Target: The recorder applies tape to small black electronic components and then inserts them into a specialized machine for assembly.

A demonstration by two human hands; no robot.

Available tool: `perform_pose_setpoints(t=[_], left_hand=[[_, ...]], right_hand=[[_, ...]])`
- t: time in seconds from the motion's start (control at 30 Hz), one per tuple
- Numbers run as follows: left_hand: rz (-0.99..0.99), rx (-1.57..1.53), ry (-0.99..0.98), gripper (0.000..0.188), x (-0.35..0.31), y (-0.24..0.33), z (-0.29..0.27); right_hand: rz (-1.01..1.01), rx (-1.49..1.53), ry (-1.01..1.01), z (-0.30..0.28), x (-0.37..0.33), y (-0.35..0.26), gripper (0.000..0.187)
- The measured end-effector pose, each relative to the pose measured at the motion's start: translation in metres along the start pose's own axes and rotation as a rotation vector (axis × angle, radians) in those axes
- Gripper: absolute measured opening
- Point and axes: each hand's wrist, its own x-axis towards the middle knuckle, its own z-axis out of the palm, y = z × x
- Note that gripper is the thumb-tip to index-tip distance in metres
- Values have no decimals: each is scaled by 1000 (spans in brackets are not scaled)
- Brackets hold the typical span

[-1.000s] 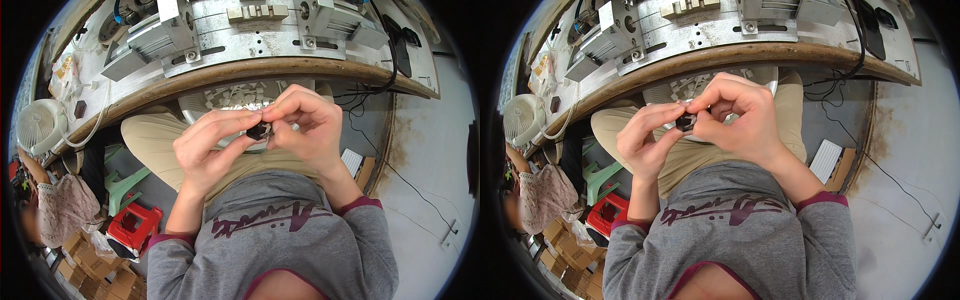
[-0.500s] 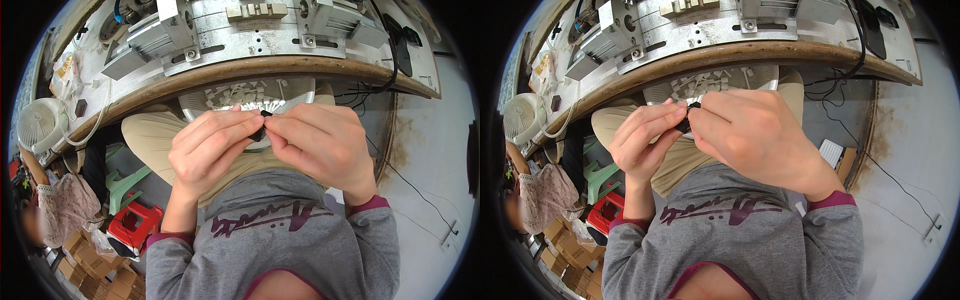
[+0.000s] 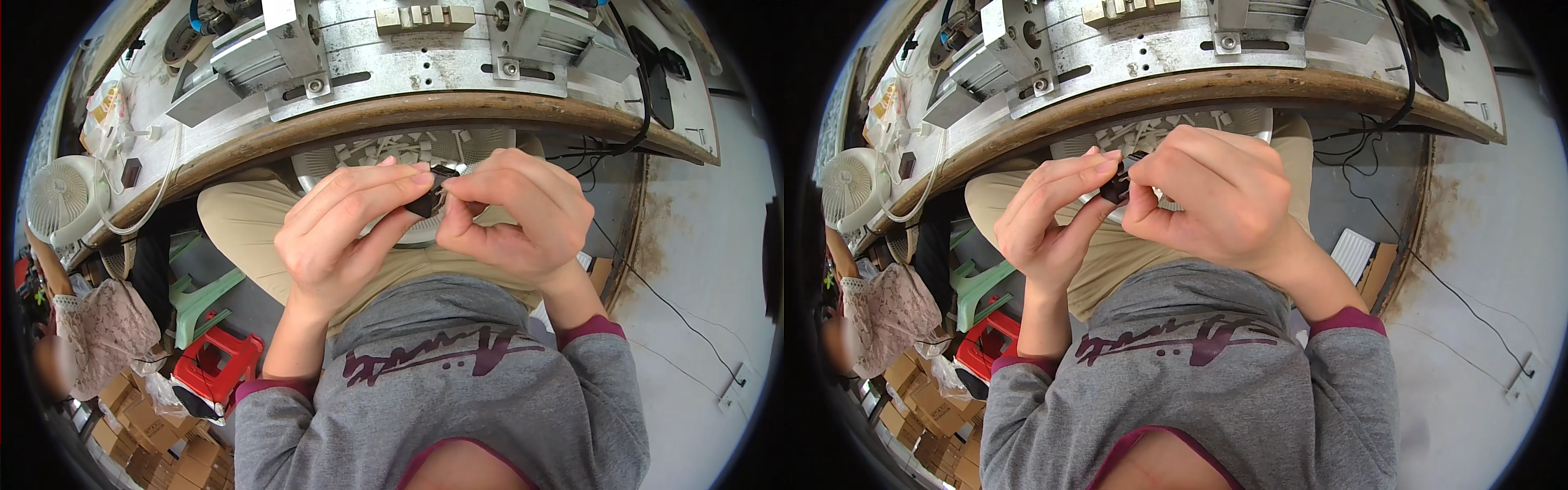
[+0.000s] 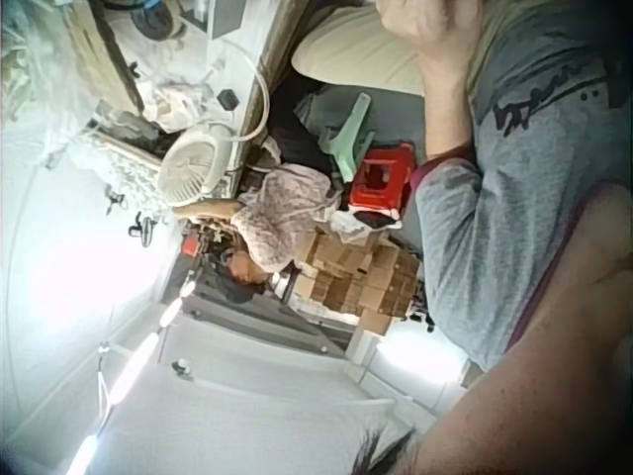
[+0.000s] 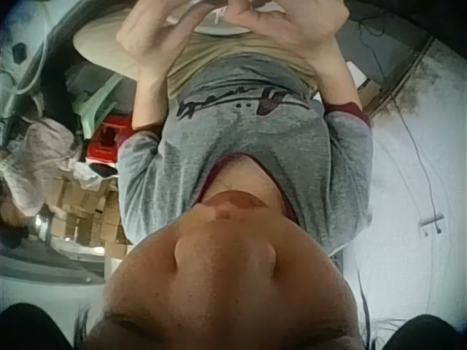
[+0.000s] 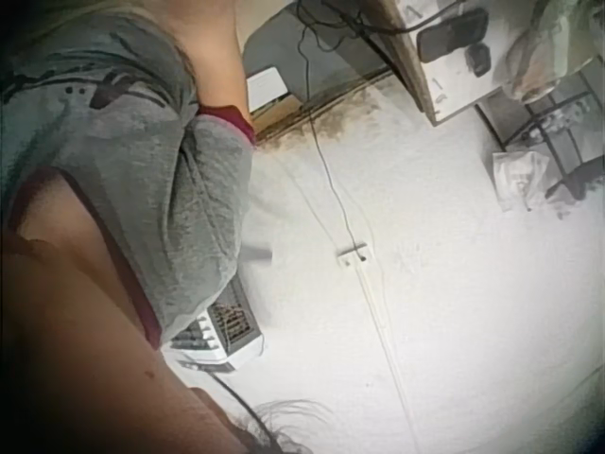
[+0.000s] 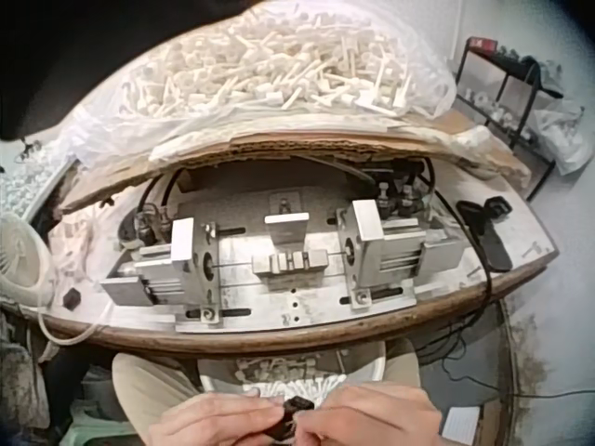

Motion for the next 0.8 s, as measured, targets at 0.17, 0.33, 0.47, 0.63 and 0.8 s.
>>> perform_pose_setpoints(t=[0.17, 0.33, 0.47, 0.63, 0.8], left_hand=[[-84, -94, 11, 30, -3, 1, 0], [-106, -142, -6, 33, -6, 1, -1], [-110, -149, -7, 33, -7, 2, 1], [-115, -179, 8, 32, -6, -1, -1], [-11, -55, 56, 28, -1, -3, -3]], right_hand=[[74, 162, -34, -5, 0, 1, 20], [209, 306, -114, -10, 3, 3, 18], [307, 472, -167, -15, 4, 6, 15], [379, 508, -143, -14, -1, 5, 14], [499, 552, -81, -13, -2, -3, 18]])
